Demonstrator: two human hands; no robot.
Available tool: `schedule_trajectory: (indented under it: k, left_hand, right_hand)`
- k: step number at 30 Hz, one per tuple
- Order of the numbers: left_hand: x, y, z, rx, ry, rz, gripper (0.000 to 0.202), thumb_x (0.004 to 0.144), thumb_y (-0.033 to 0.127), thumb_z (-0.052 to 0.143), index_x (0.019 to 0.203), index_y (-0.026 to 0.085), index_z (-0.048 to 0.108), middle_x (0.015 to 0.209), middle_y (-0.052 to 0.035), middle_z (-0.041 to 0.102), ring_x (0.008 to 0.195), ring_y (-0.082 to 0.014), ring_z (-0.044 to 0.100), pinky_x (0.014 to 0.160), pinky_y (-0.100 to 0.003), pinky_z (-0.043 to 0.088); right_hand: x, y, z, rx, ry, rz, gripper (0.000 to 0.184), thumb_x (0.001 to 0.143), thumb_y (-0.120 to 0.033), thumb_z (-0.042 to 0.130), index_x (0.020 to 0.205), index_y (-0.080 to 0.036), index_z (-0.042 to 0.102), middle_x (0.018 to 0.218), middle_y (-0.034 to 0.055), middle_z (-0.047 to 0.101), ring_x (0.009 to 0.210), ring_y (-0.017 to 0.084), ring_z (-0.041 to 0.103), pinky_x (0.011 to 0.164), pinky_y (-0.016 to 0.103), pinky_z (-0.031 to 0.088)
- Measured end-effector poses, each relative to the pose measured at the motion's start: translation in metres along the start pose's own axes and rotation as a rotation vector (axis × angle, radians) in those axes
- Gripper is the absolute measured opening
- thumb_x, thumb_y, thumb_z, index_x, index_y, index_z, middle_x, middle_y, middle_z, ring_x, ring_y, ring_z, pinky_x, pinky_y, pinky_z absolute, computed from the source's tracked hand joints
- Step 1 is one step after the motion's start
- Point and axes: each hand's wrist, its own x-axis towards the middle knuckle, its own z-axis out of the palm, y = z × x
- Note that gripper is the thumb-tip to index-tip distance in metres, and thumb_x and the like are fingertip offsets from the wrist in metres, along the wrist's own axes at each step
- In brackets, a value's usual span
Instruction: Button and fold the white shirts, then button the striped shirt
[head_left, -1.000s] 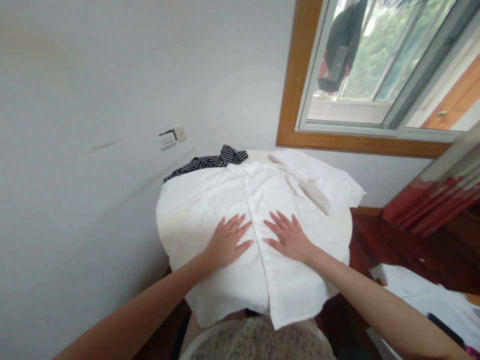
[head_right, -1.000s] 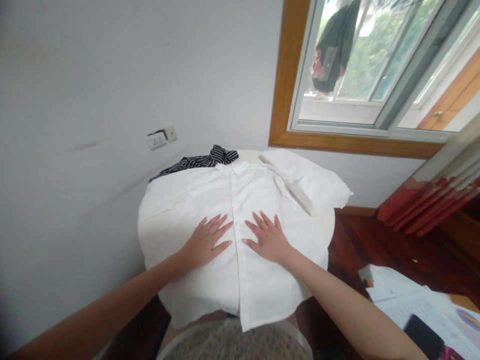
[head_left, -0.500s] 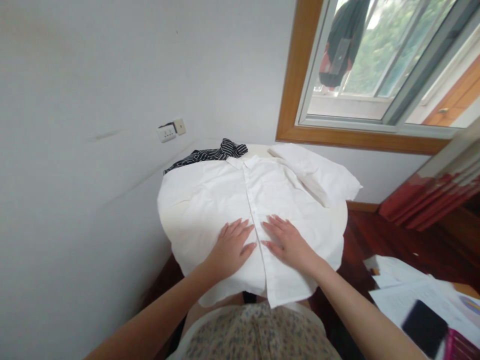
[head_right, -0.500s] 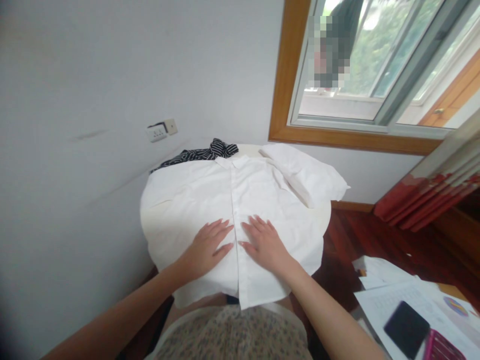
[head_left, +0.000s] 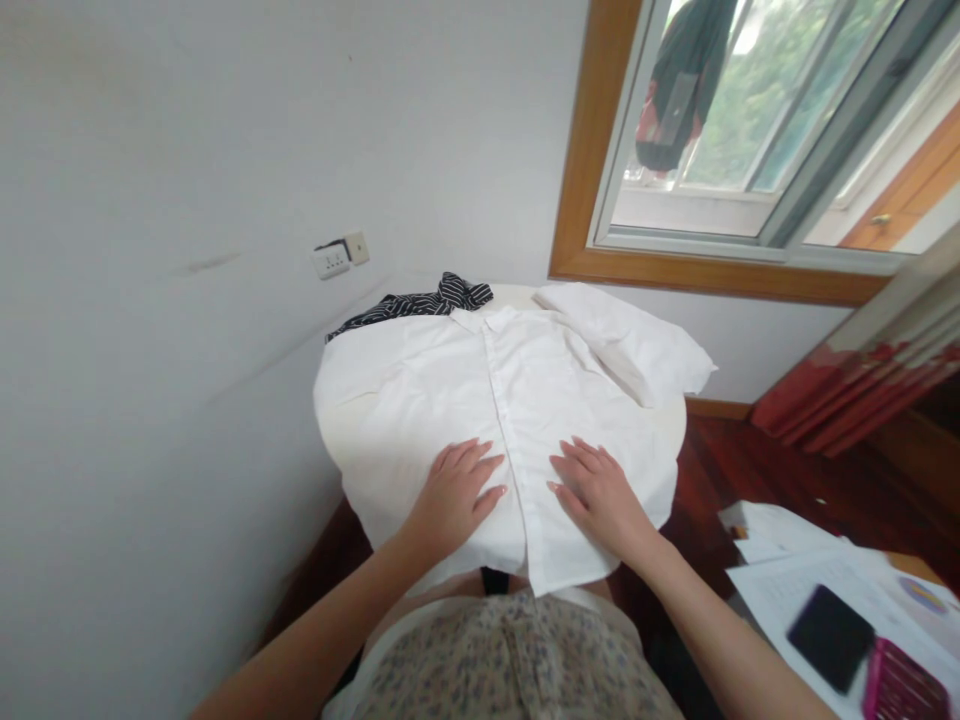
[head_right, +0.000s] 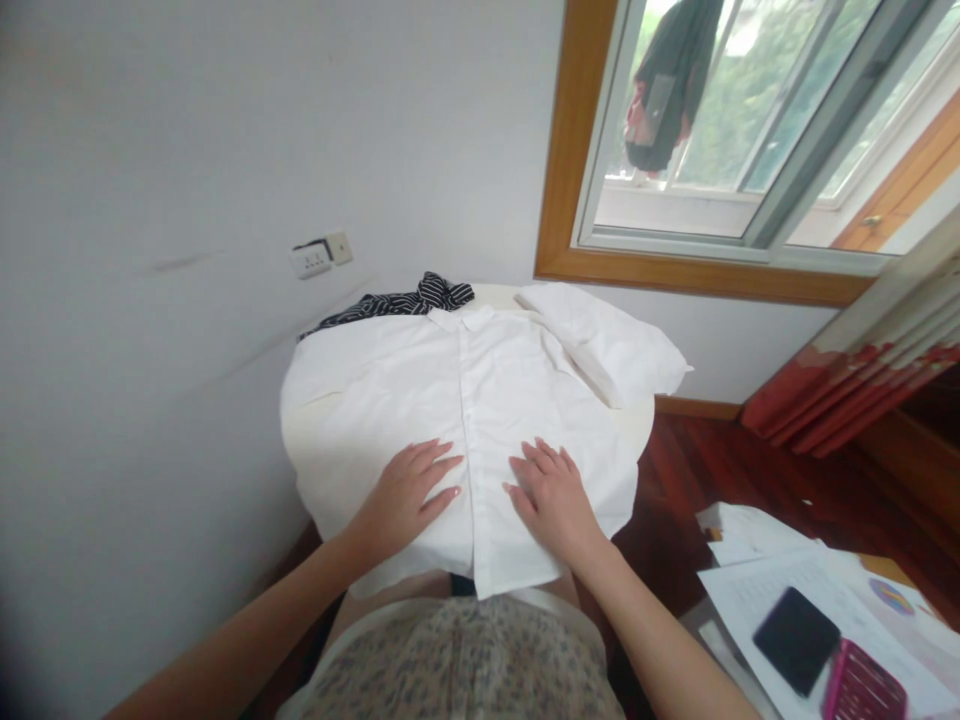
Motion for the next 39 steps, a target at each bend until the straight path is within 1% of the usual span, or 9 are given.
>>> schedule_trajectory:
  k: [2, 5, 7, 11, 15, 19, 28, 32, 39]
  left_hand:
    - [0.001, 0.008, -0.002, -0.065, 0.007, -0.003, 0.027, 0.090, 0.030, 0.051, 0.113, 0.023, 0.063, 0.119, -0.0070, 0.062, 0.113, -0.0233, 0.052, 0.099, -0.042, 0.039]
    - [0.001, 0.020, -0.004, -0.140, 0.025, -0.036, 0.021, 0.087, 0.023, 0.054, 0.104, 0.021, 0.065, 0.105, -0.0054, 0.065, 0.101, -0.0215, 0.055, 0.092, -0.039, 0.043]
    - [0.000, 0.024, -0.003, -0.167, 0.055, -0.071, 0.020, 0.085, 0.021, 0.056, 0.103, 0.020, 0.066, 0.102, -0.0054, 0.064, 0.099, -0.0215, 0.054, 0.091, -0.039, 0.043]
    - [-0.003, 0.024, -0.001, -0.202, 0.083, -0.093, 0.022, 0.086, 0.021, 0.055, 0.104, 0.021, 0.066, 0.103, -0.0059, 0.063, 0.100, -0.0216, 0.053, 0.092, -0.039, 0.043]
    - [-0.005, 0.023, 0.001, -0.220, 0.081, -0.100, 0.023, 0.087, 0.021, 0.053, 0.106, 0.023, 0.067, 0.105, -0.0057, 0.062, 0.101, -0.0216, 0.052, 0.092, -0.040, 0.042]
    - [-0.004, 0.026, 0.000, -0.208, 0.083, -0.116, 0.023, 0.087, 0.021, 0.052, 0.105, 0.023, 0.067, 0.104, -0.0061, 0.062, 0.101, -0.0222, 0.052, 0.091, -0.041, 0.042]
    - [0.010, 0.046, 0.001, -0.171, 0.057, -0.127, 0.012, 0.087, 0.022, 0.055, 0.095, 0.020, 0.064, 0.092, -0.0054, 0.059, 0.092, -0.0210, 0.052, 0.086, -0.039, 0.044]
    - [0.017, 0.048, 0.005, -0.200, 0.056, -0.155, 0.005, 0.087, 0.020, 0.055, 0.086, 0.019, 0.060, 0.090, -0.0049, 0.058, 0.092, -0.0205, 0.053, 0.086, -0.038, 0.044]
    - [0.020, 0.046, 0.009, -0.147, 0.002, -0.185, 0.012, 0.090, 0.025, 0.051, 0.081, 0.018, 0.056, 0.087, -0.0050, 0.056, 0.089, -0.0206, 0.053, 0.083, -0.038, 0.044]
  right_hand:
    - [0.003, -0.015, -0.004, 0.060, 0.031, 0.004, 0.028, 0.092, -0.034, 0.048, 0.111, -0.022, 0.066, 0.117, 0.0097, 0.063, 0.114, 0.024, 0.053, 0.098, 0.042, 0.041]
    - [0.009, -0.040, -0.008, 0.087, 0.027, 0.005, 0.027, 0.090, -0.039, 0.054, 0.106, -0.021, 0.067, 0.098, 0.0087, 0.065, 0.093, 0.022, 0.058, 0.084, 0.035, 0.047]
    - [0.012, -0.053, -0.008, 0.052, 0.006, 0.024, 0.027, 0.085, -0.039, 0.060, 0.103, -0.020, 0.067, 0.094, 0.0087, 0.063, 0.090, 0.023, 0.057, 0.080, 0.034, 0.048]
    - [0.015, -0.065, -0.005, -0.039, -0.037, 0.065, 0.011, 0.082, -0.025, 0.063, 0.089, -0.019, 0.068, 0.089, 0.0084, 0.062, 0.088, 0.023, 0.056, 0.077, 0.033, 0.048]
    - [0.017, -0.062, -0.004, -0.066, -0.050, 0.086, 0.011, 0.083, -0.018, 0.056, 0.080, -0.019, 0.067, 0.084, 0.0082, 0.062, 0.085, 0.022, 0.057, 0.074, 0.031, 0.047]
    - [0.018, -0.052, -0.004, 0.035, -0.045, 0.102, 0.012, 0.083, -0.016, 0.054, 0.079, -0.018, 0.066, 0.081, 0.0068, 0.063, 0.082, 0.020, 0.059, 0.075, 0.029, 0.047]
    - [0.016, -0.038, 0.001, 0.381, 0.031, 0.178, 0.012, 0.080, -0.017, 0.055, 0.085, -0.019, 0.066, 0.077, 0.0036, 0.064, 0.071, 0.016, 0.058, 0.070, 0.026, 0.047]
    - [0.016, -0.033, 0.003, 0.427, 0.033, 0.212, 0.012, 0.079, -0.019, 0.055, 0.085, -0.018, 0.066, 0.077, 0.0033, 0.064, 0.071, 0.016, 0.059, 0.069, 0.027, 0.046]
    - [0.015, -0.030, 0.001, 0.527, 0.028, 0.222, 0.012, 0.079, -0.022, 0.056, 0.082, -0.019, 0.067, 0.076, 0.0027, 0.066, 0.068, 0.015, 0.059, 0.067, 0.026, 0.046]
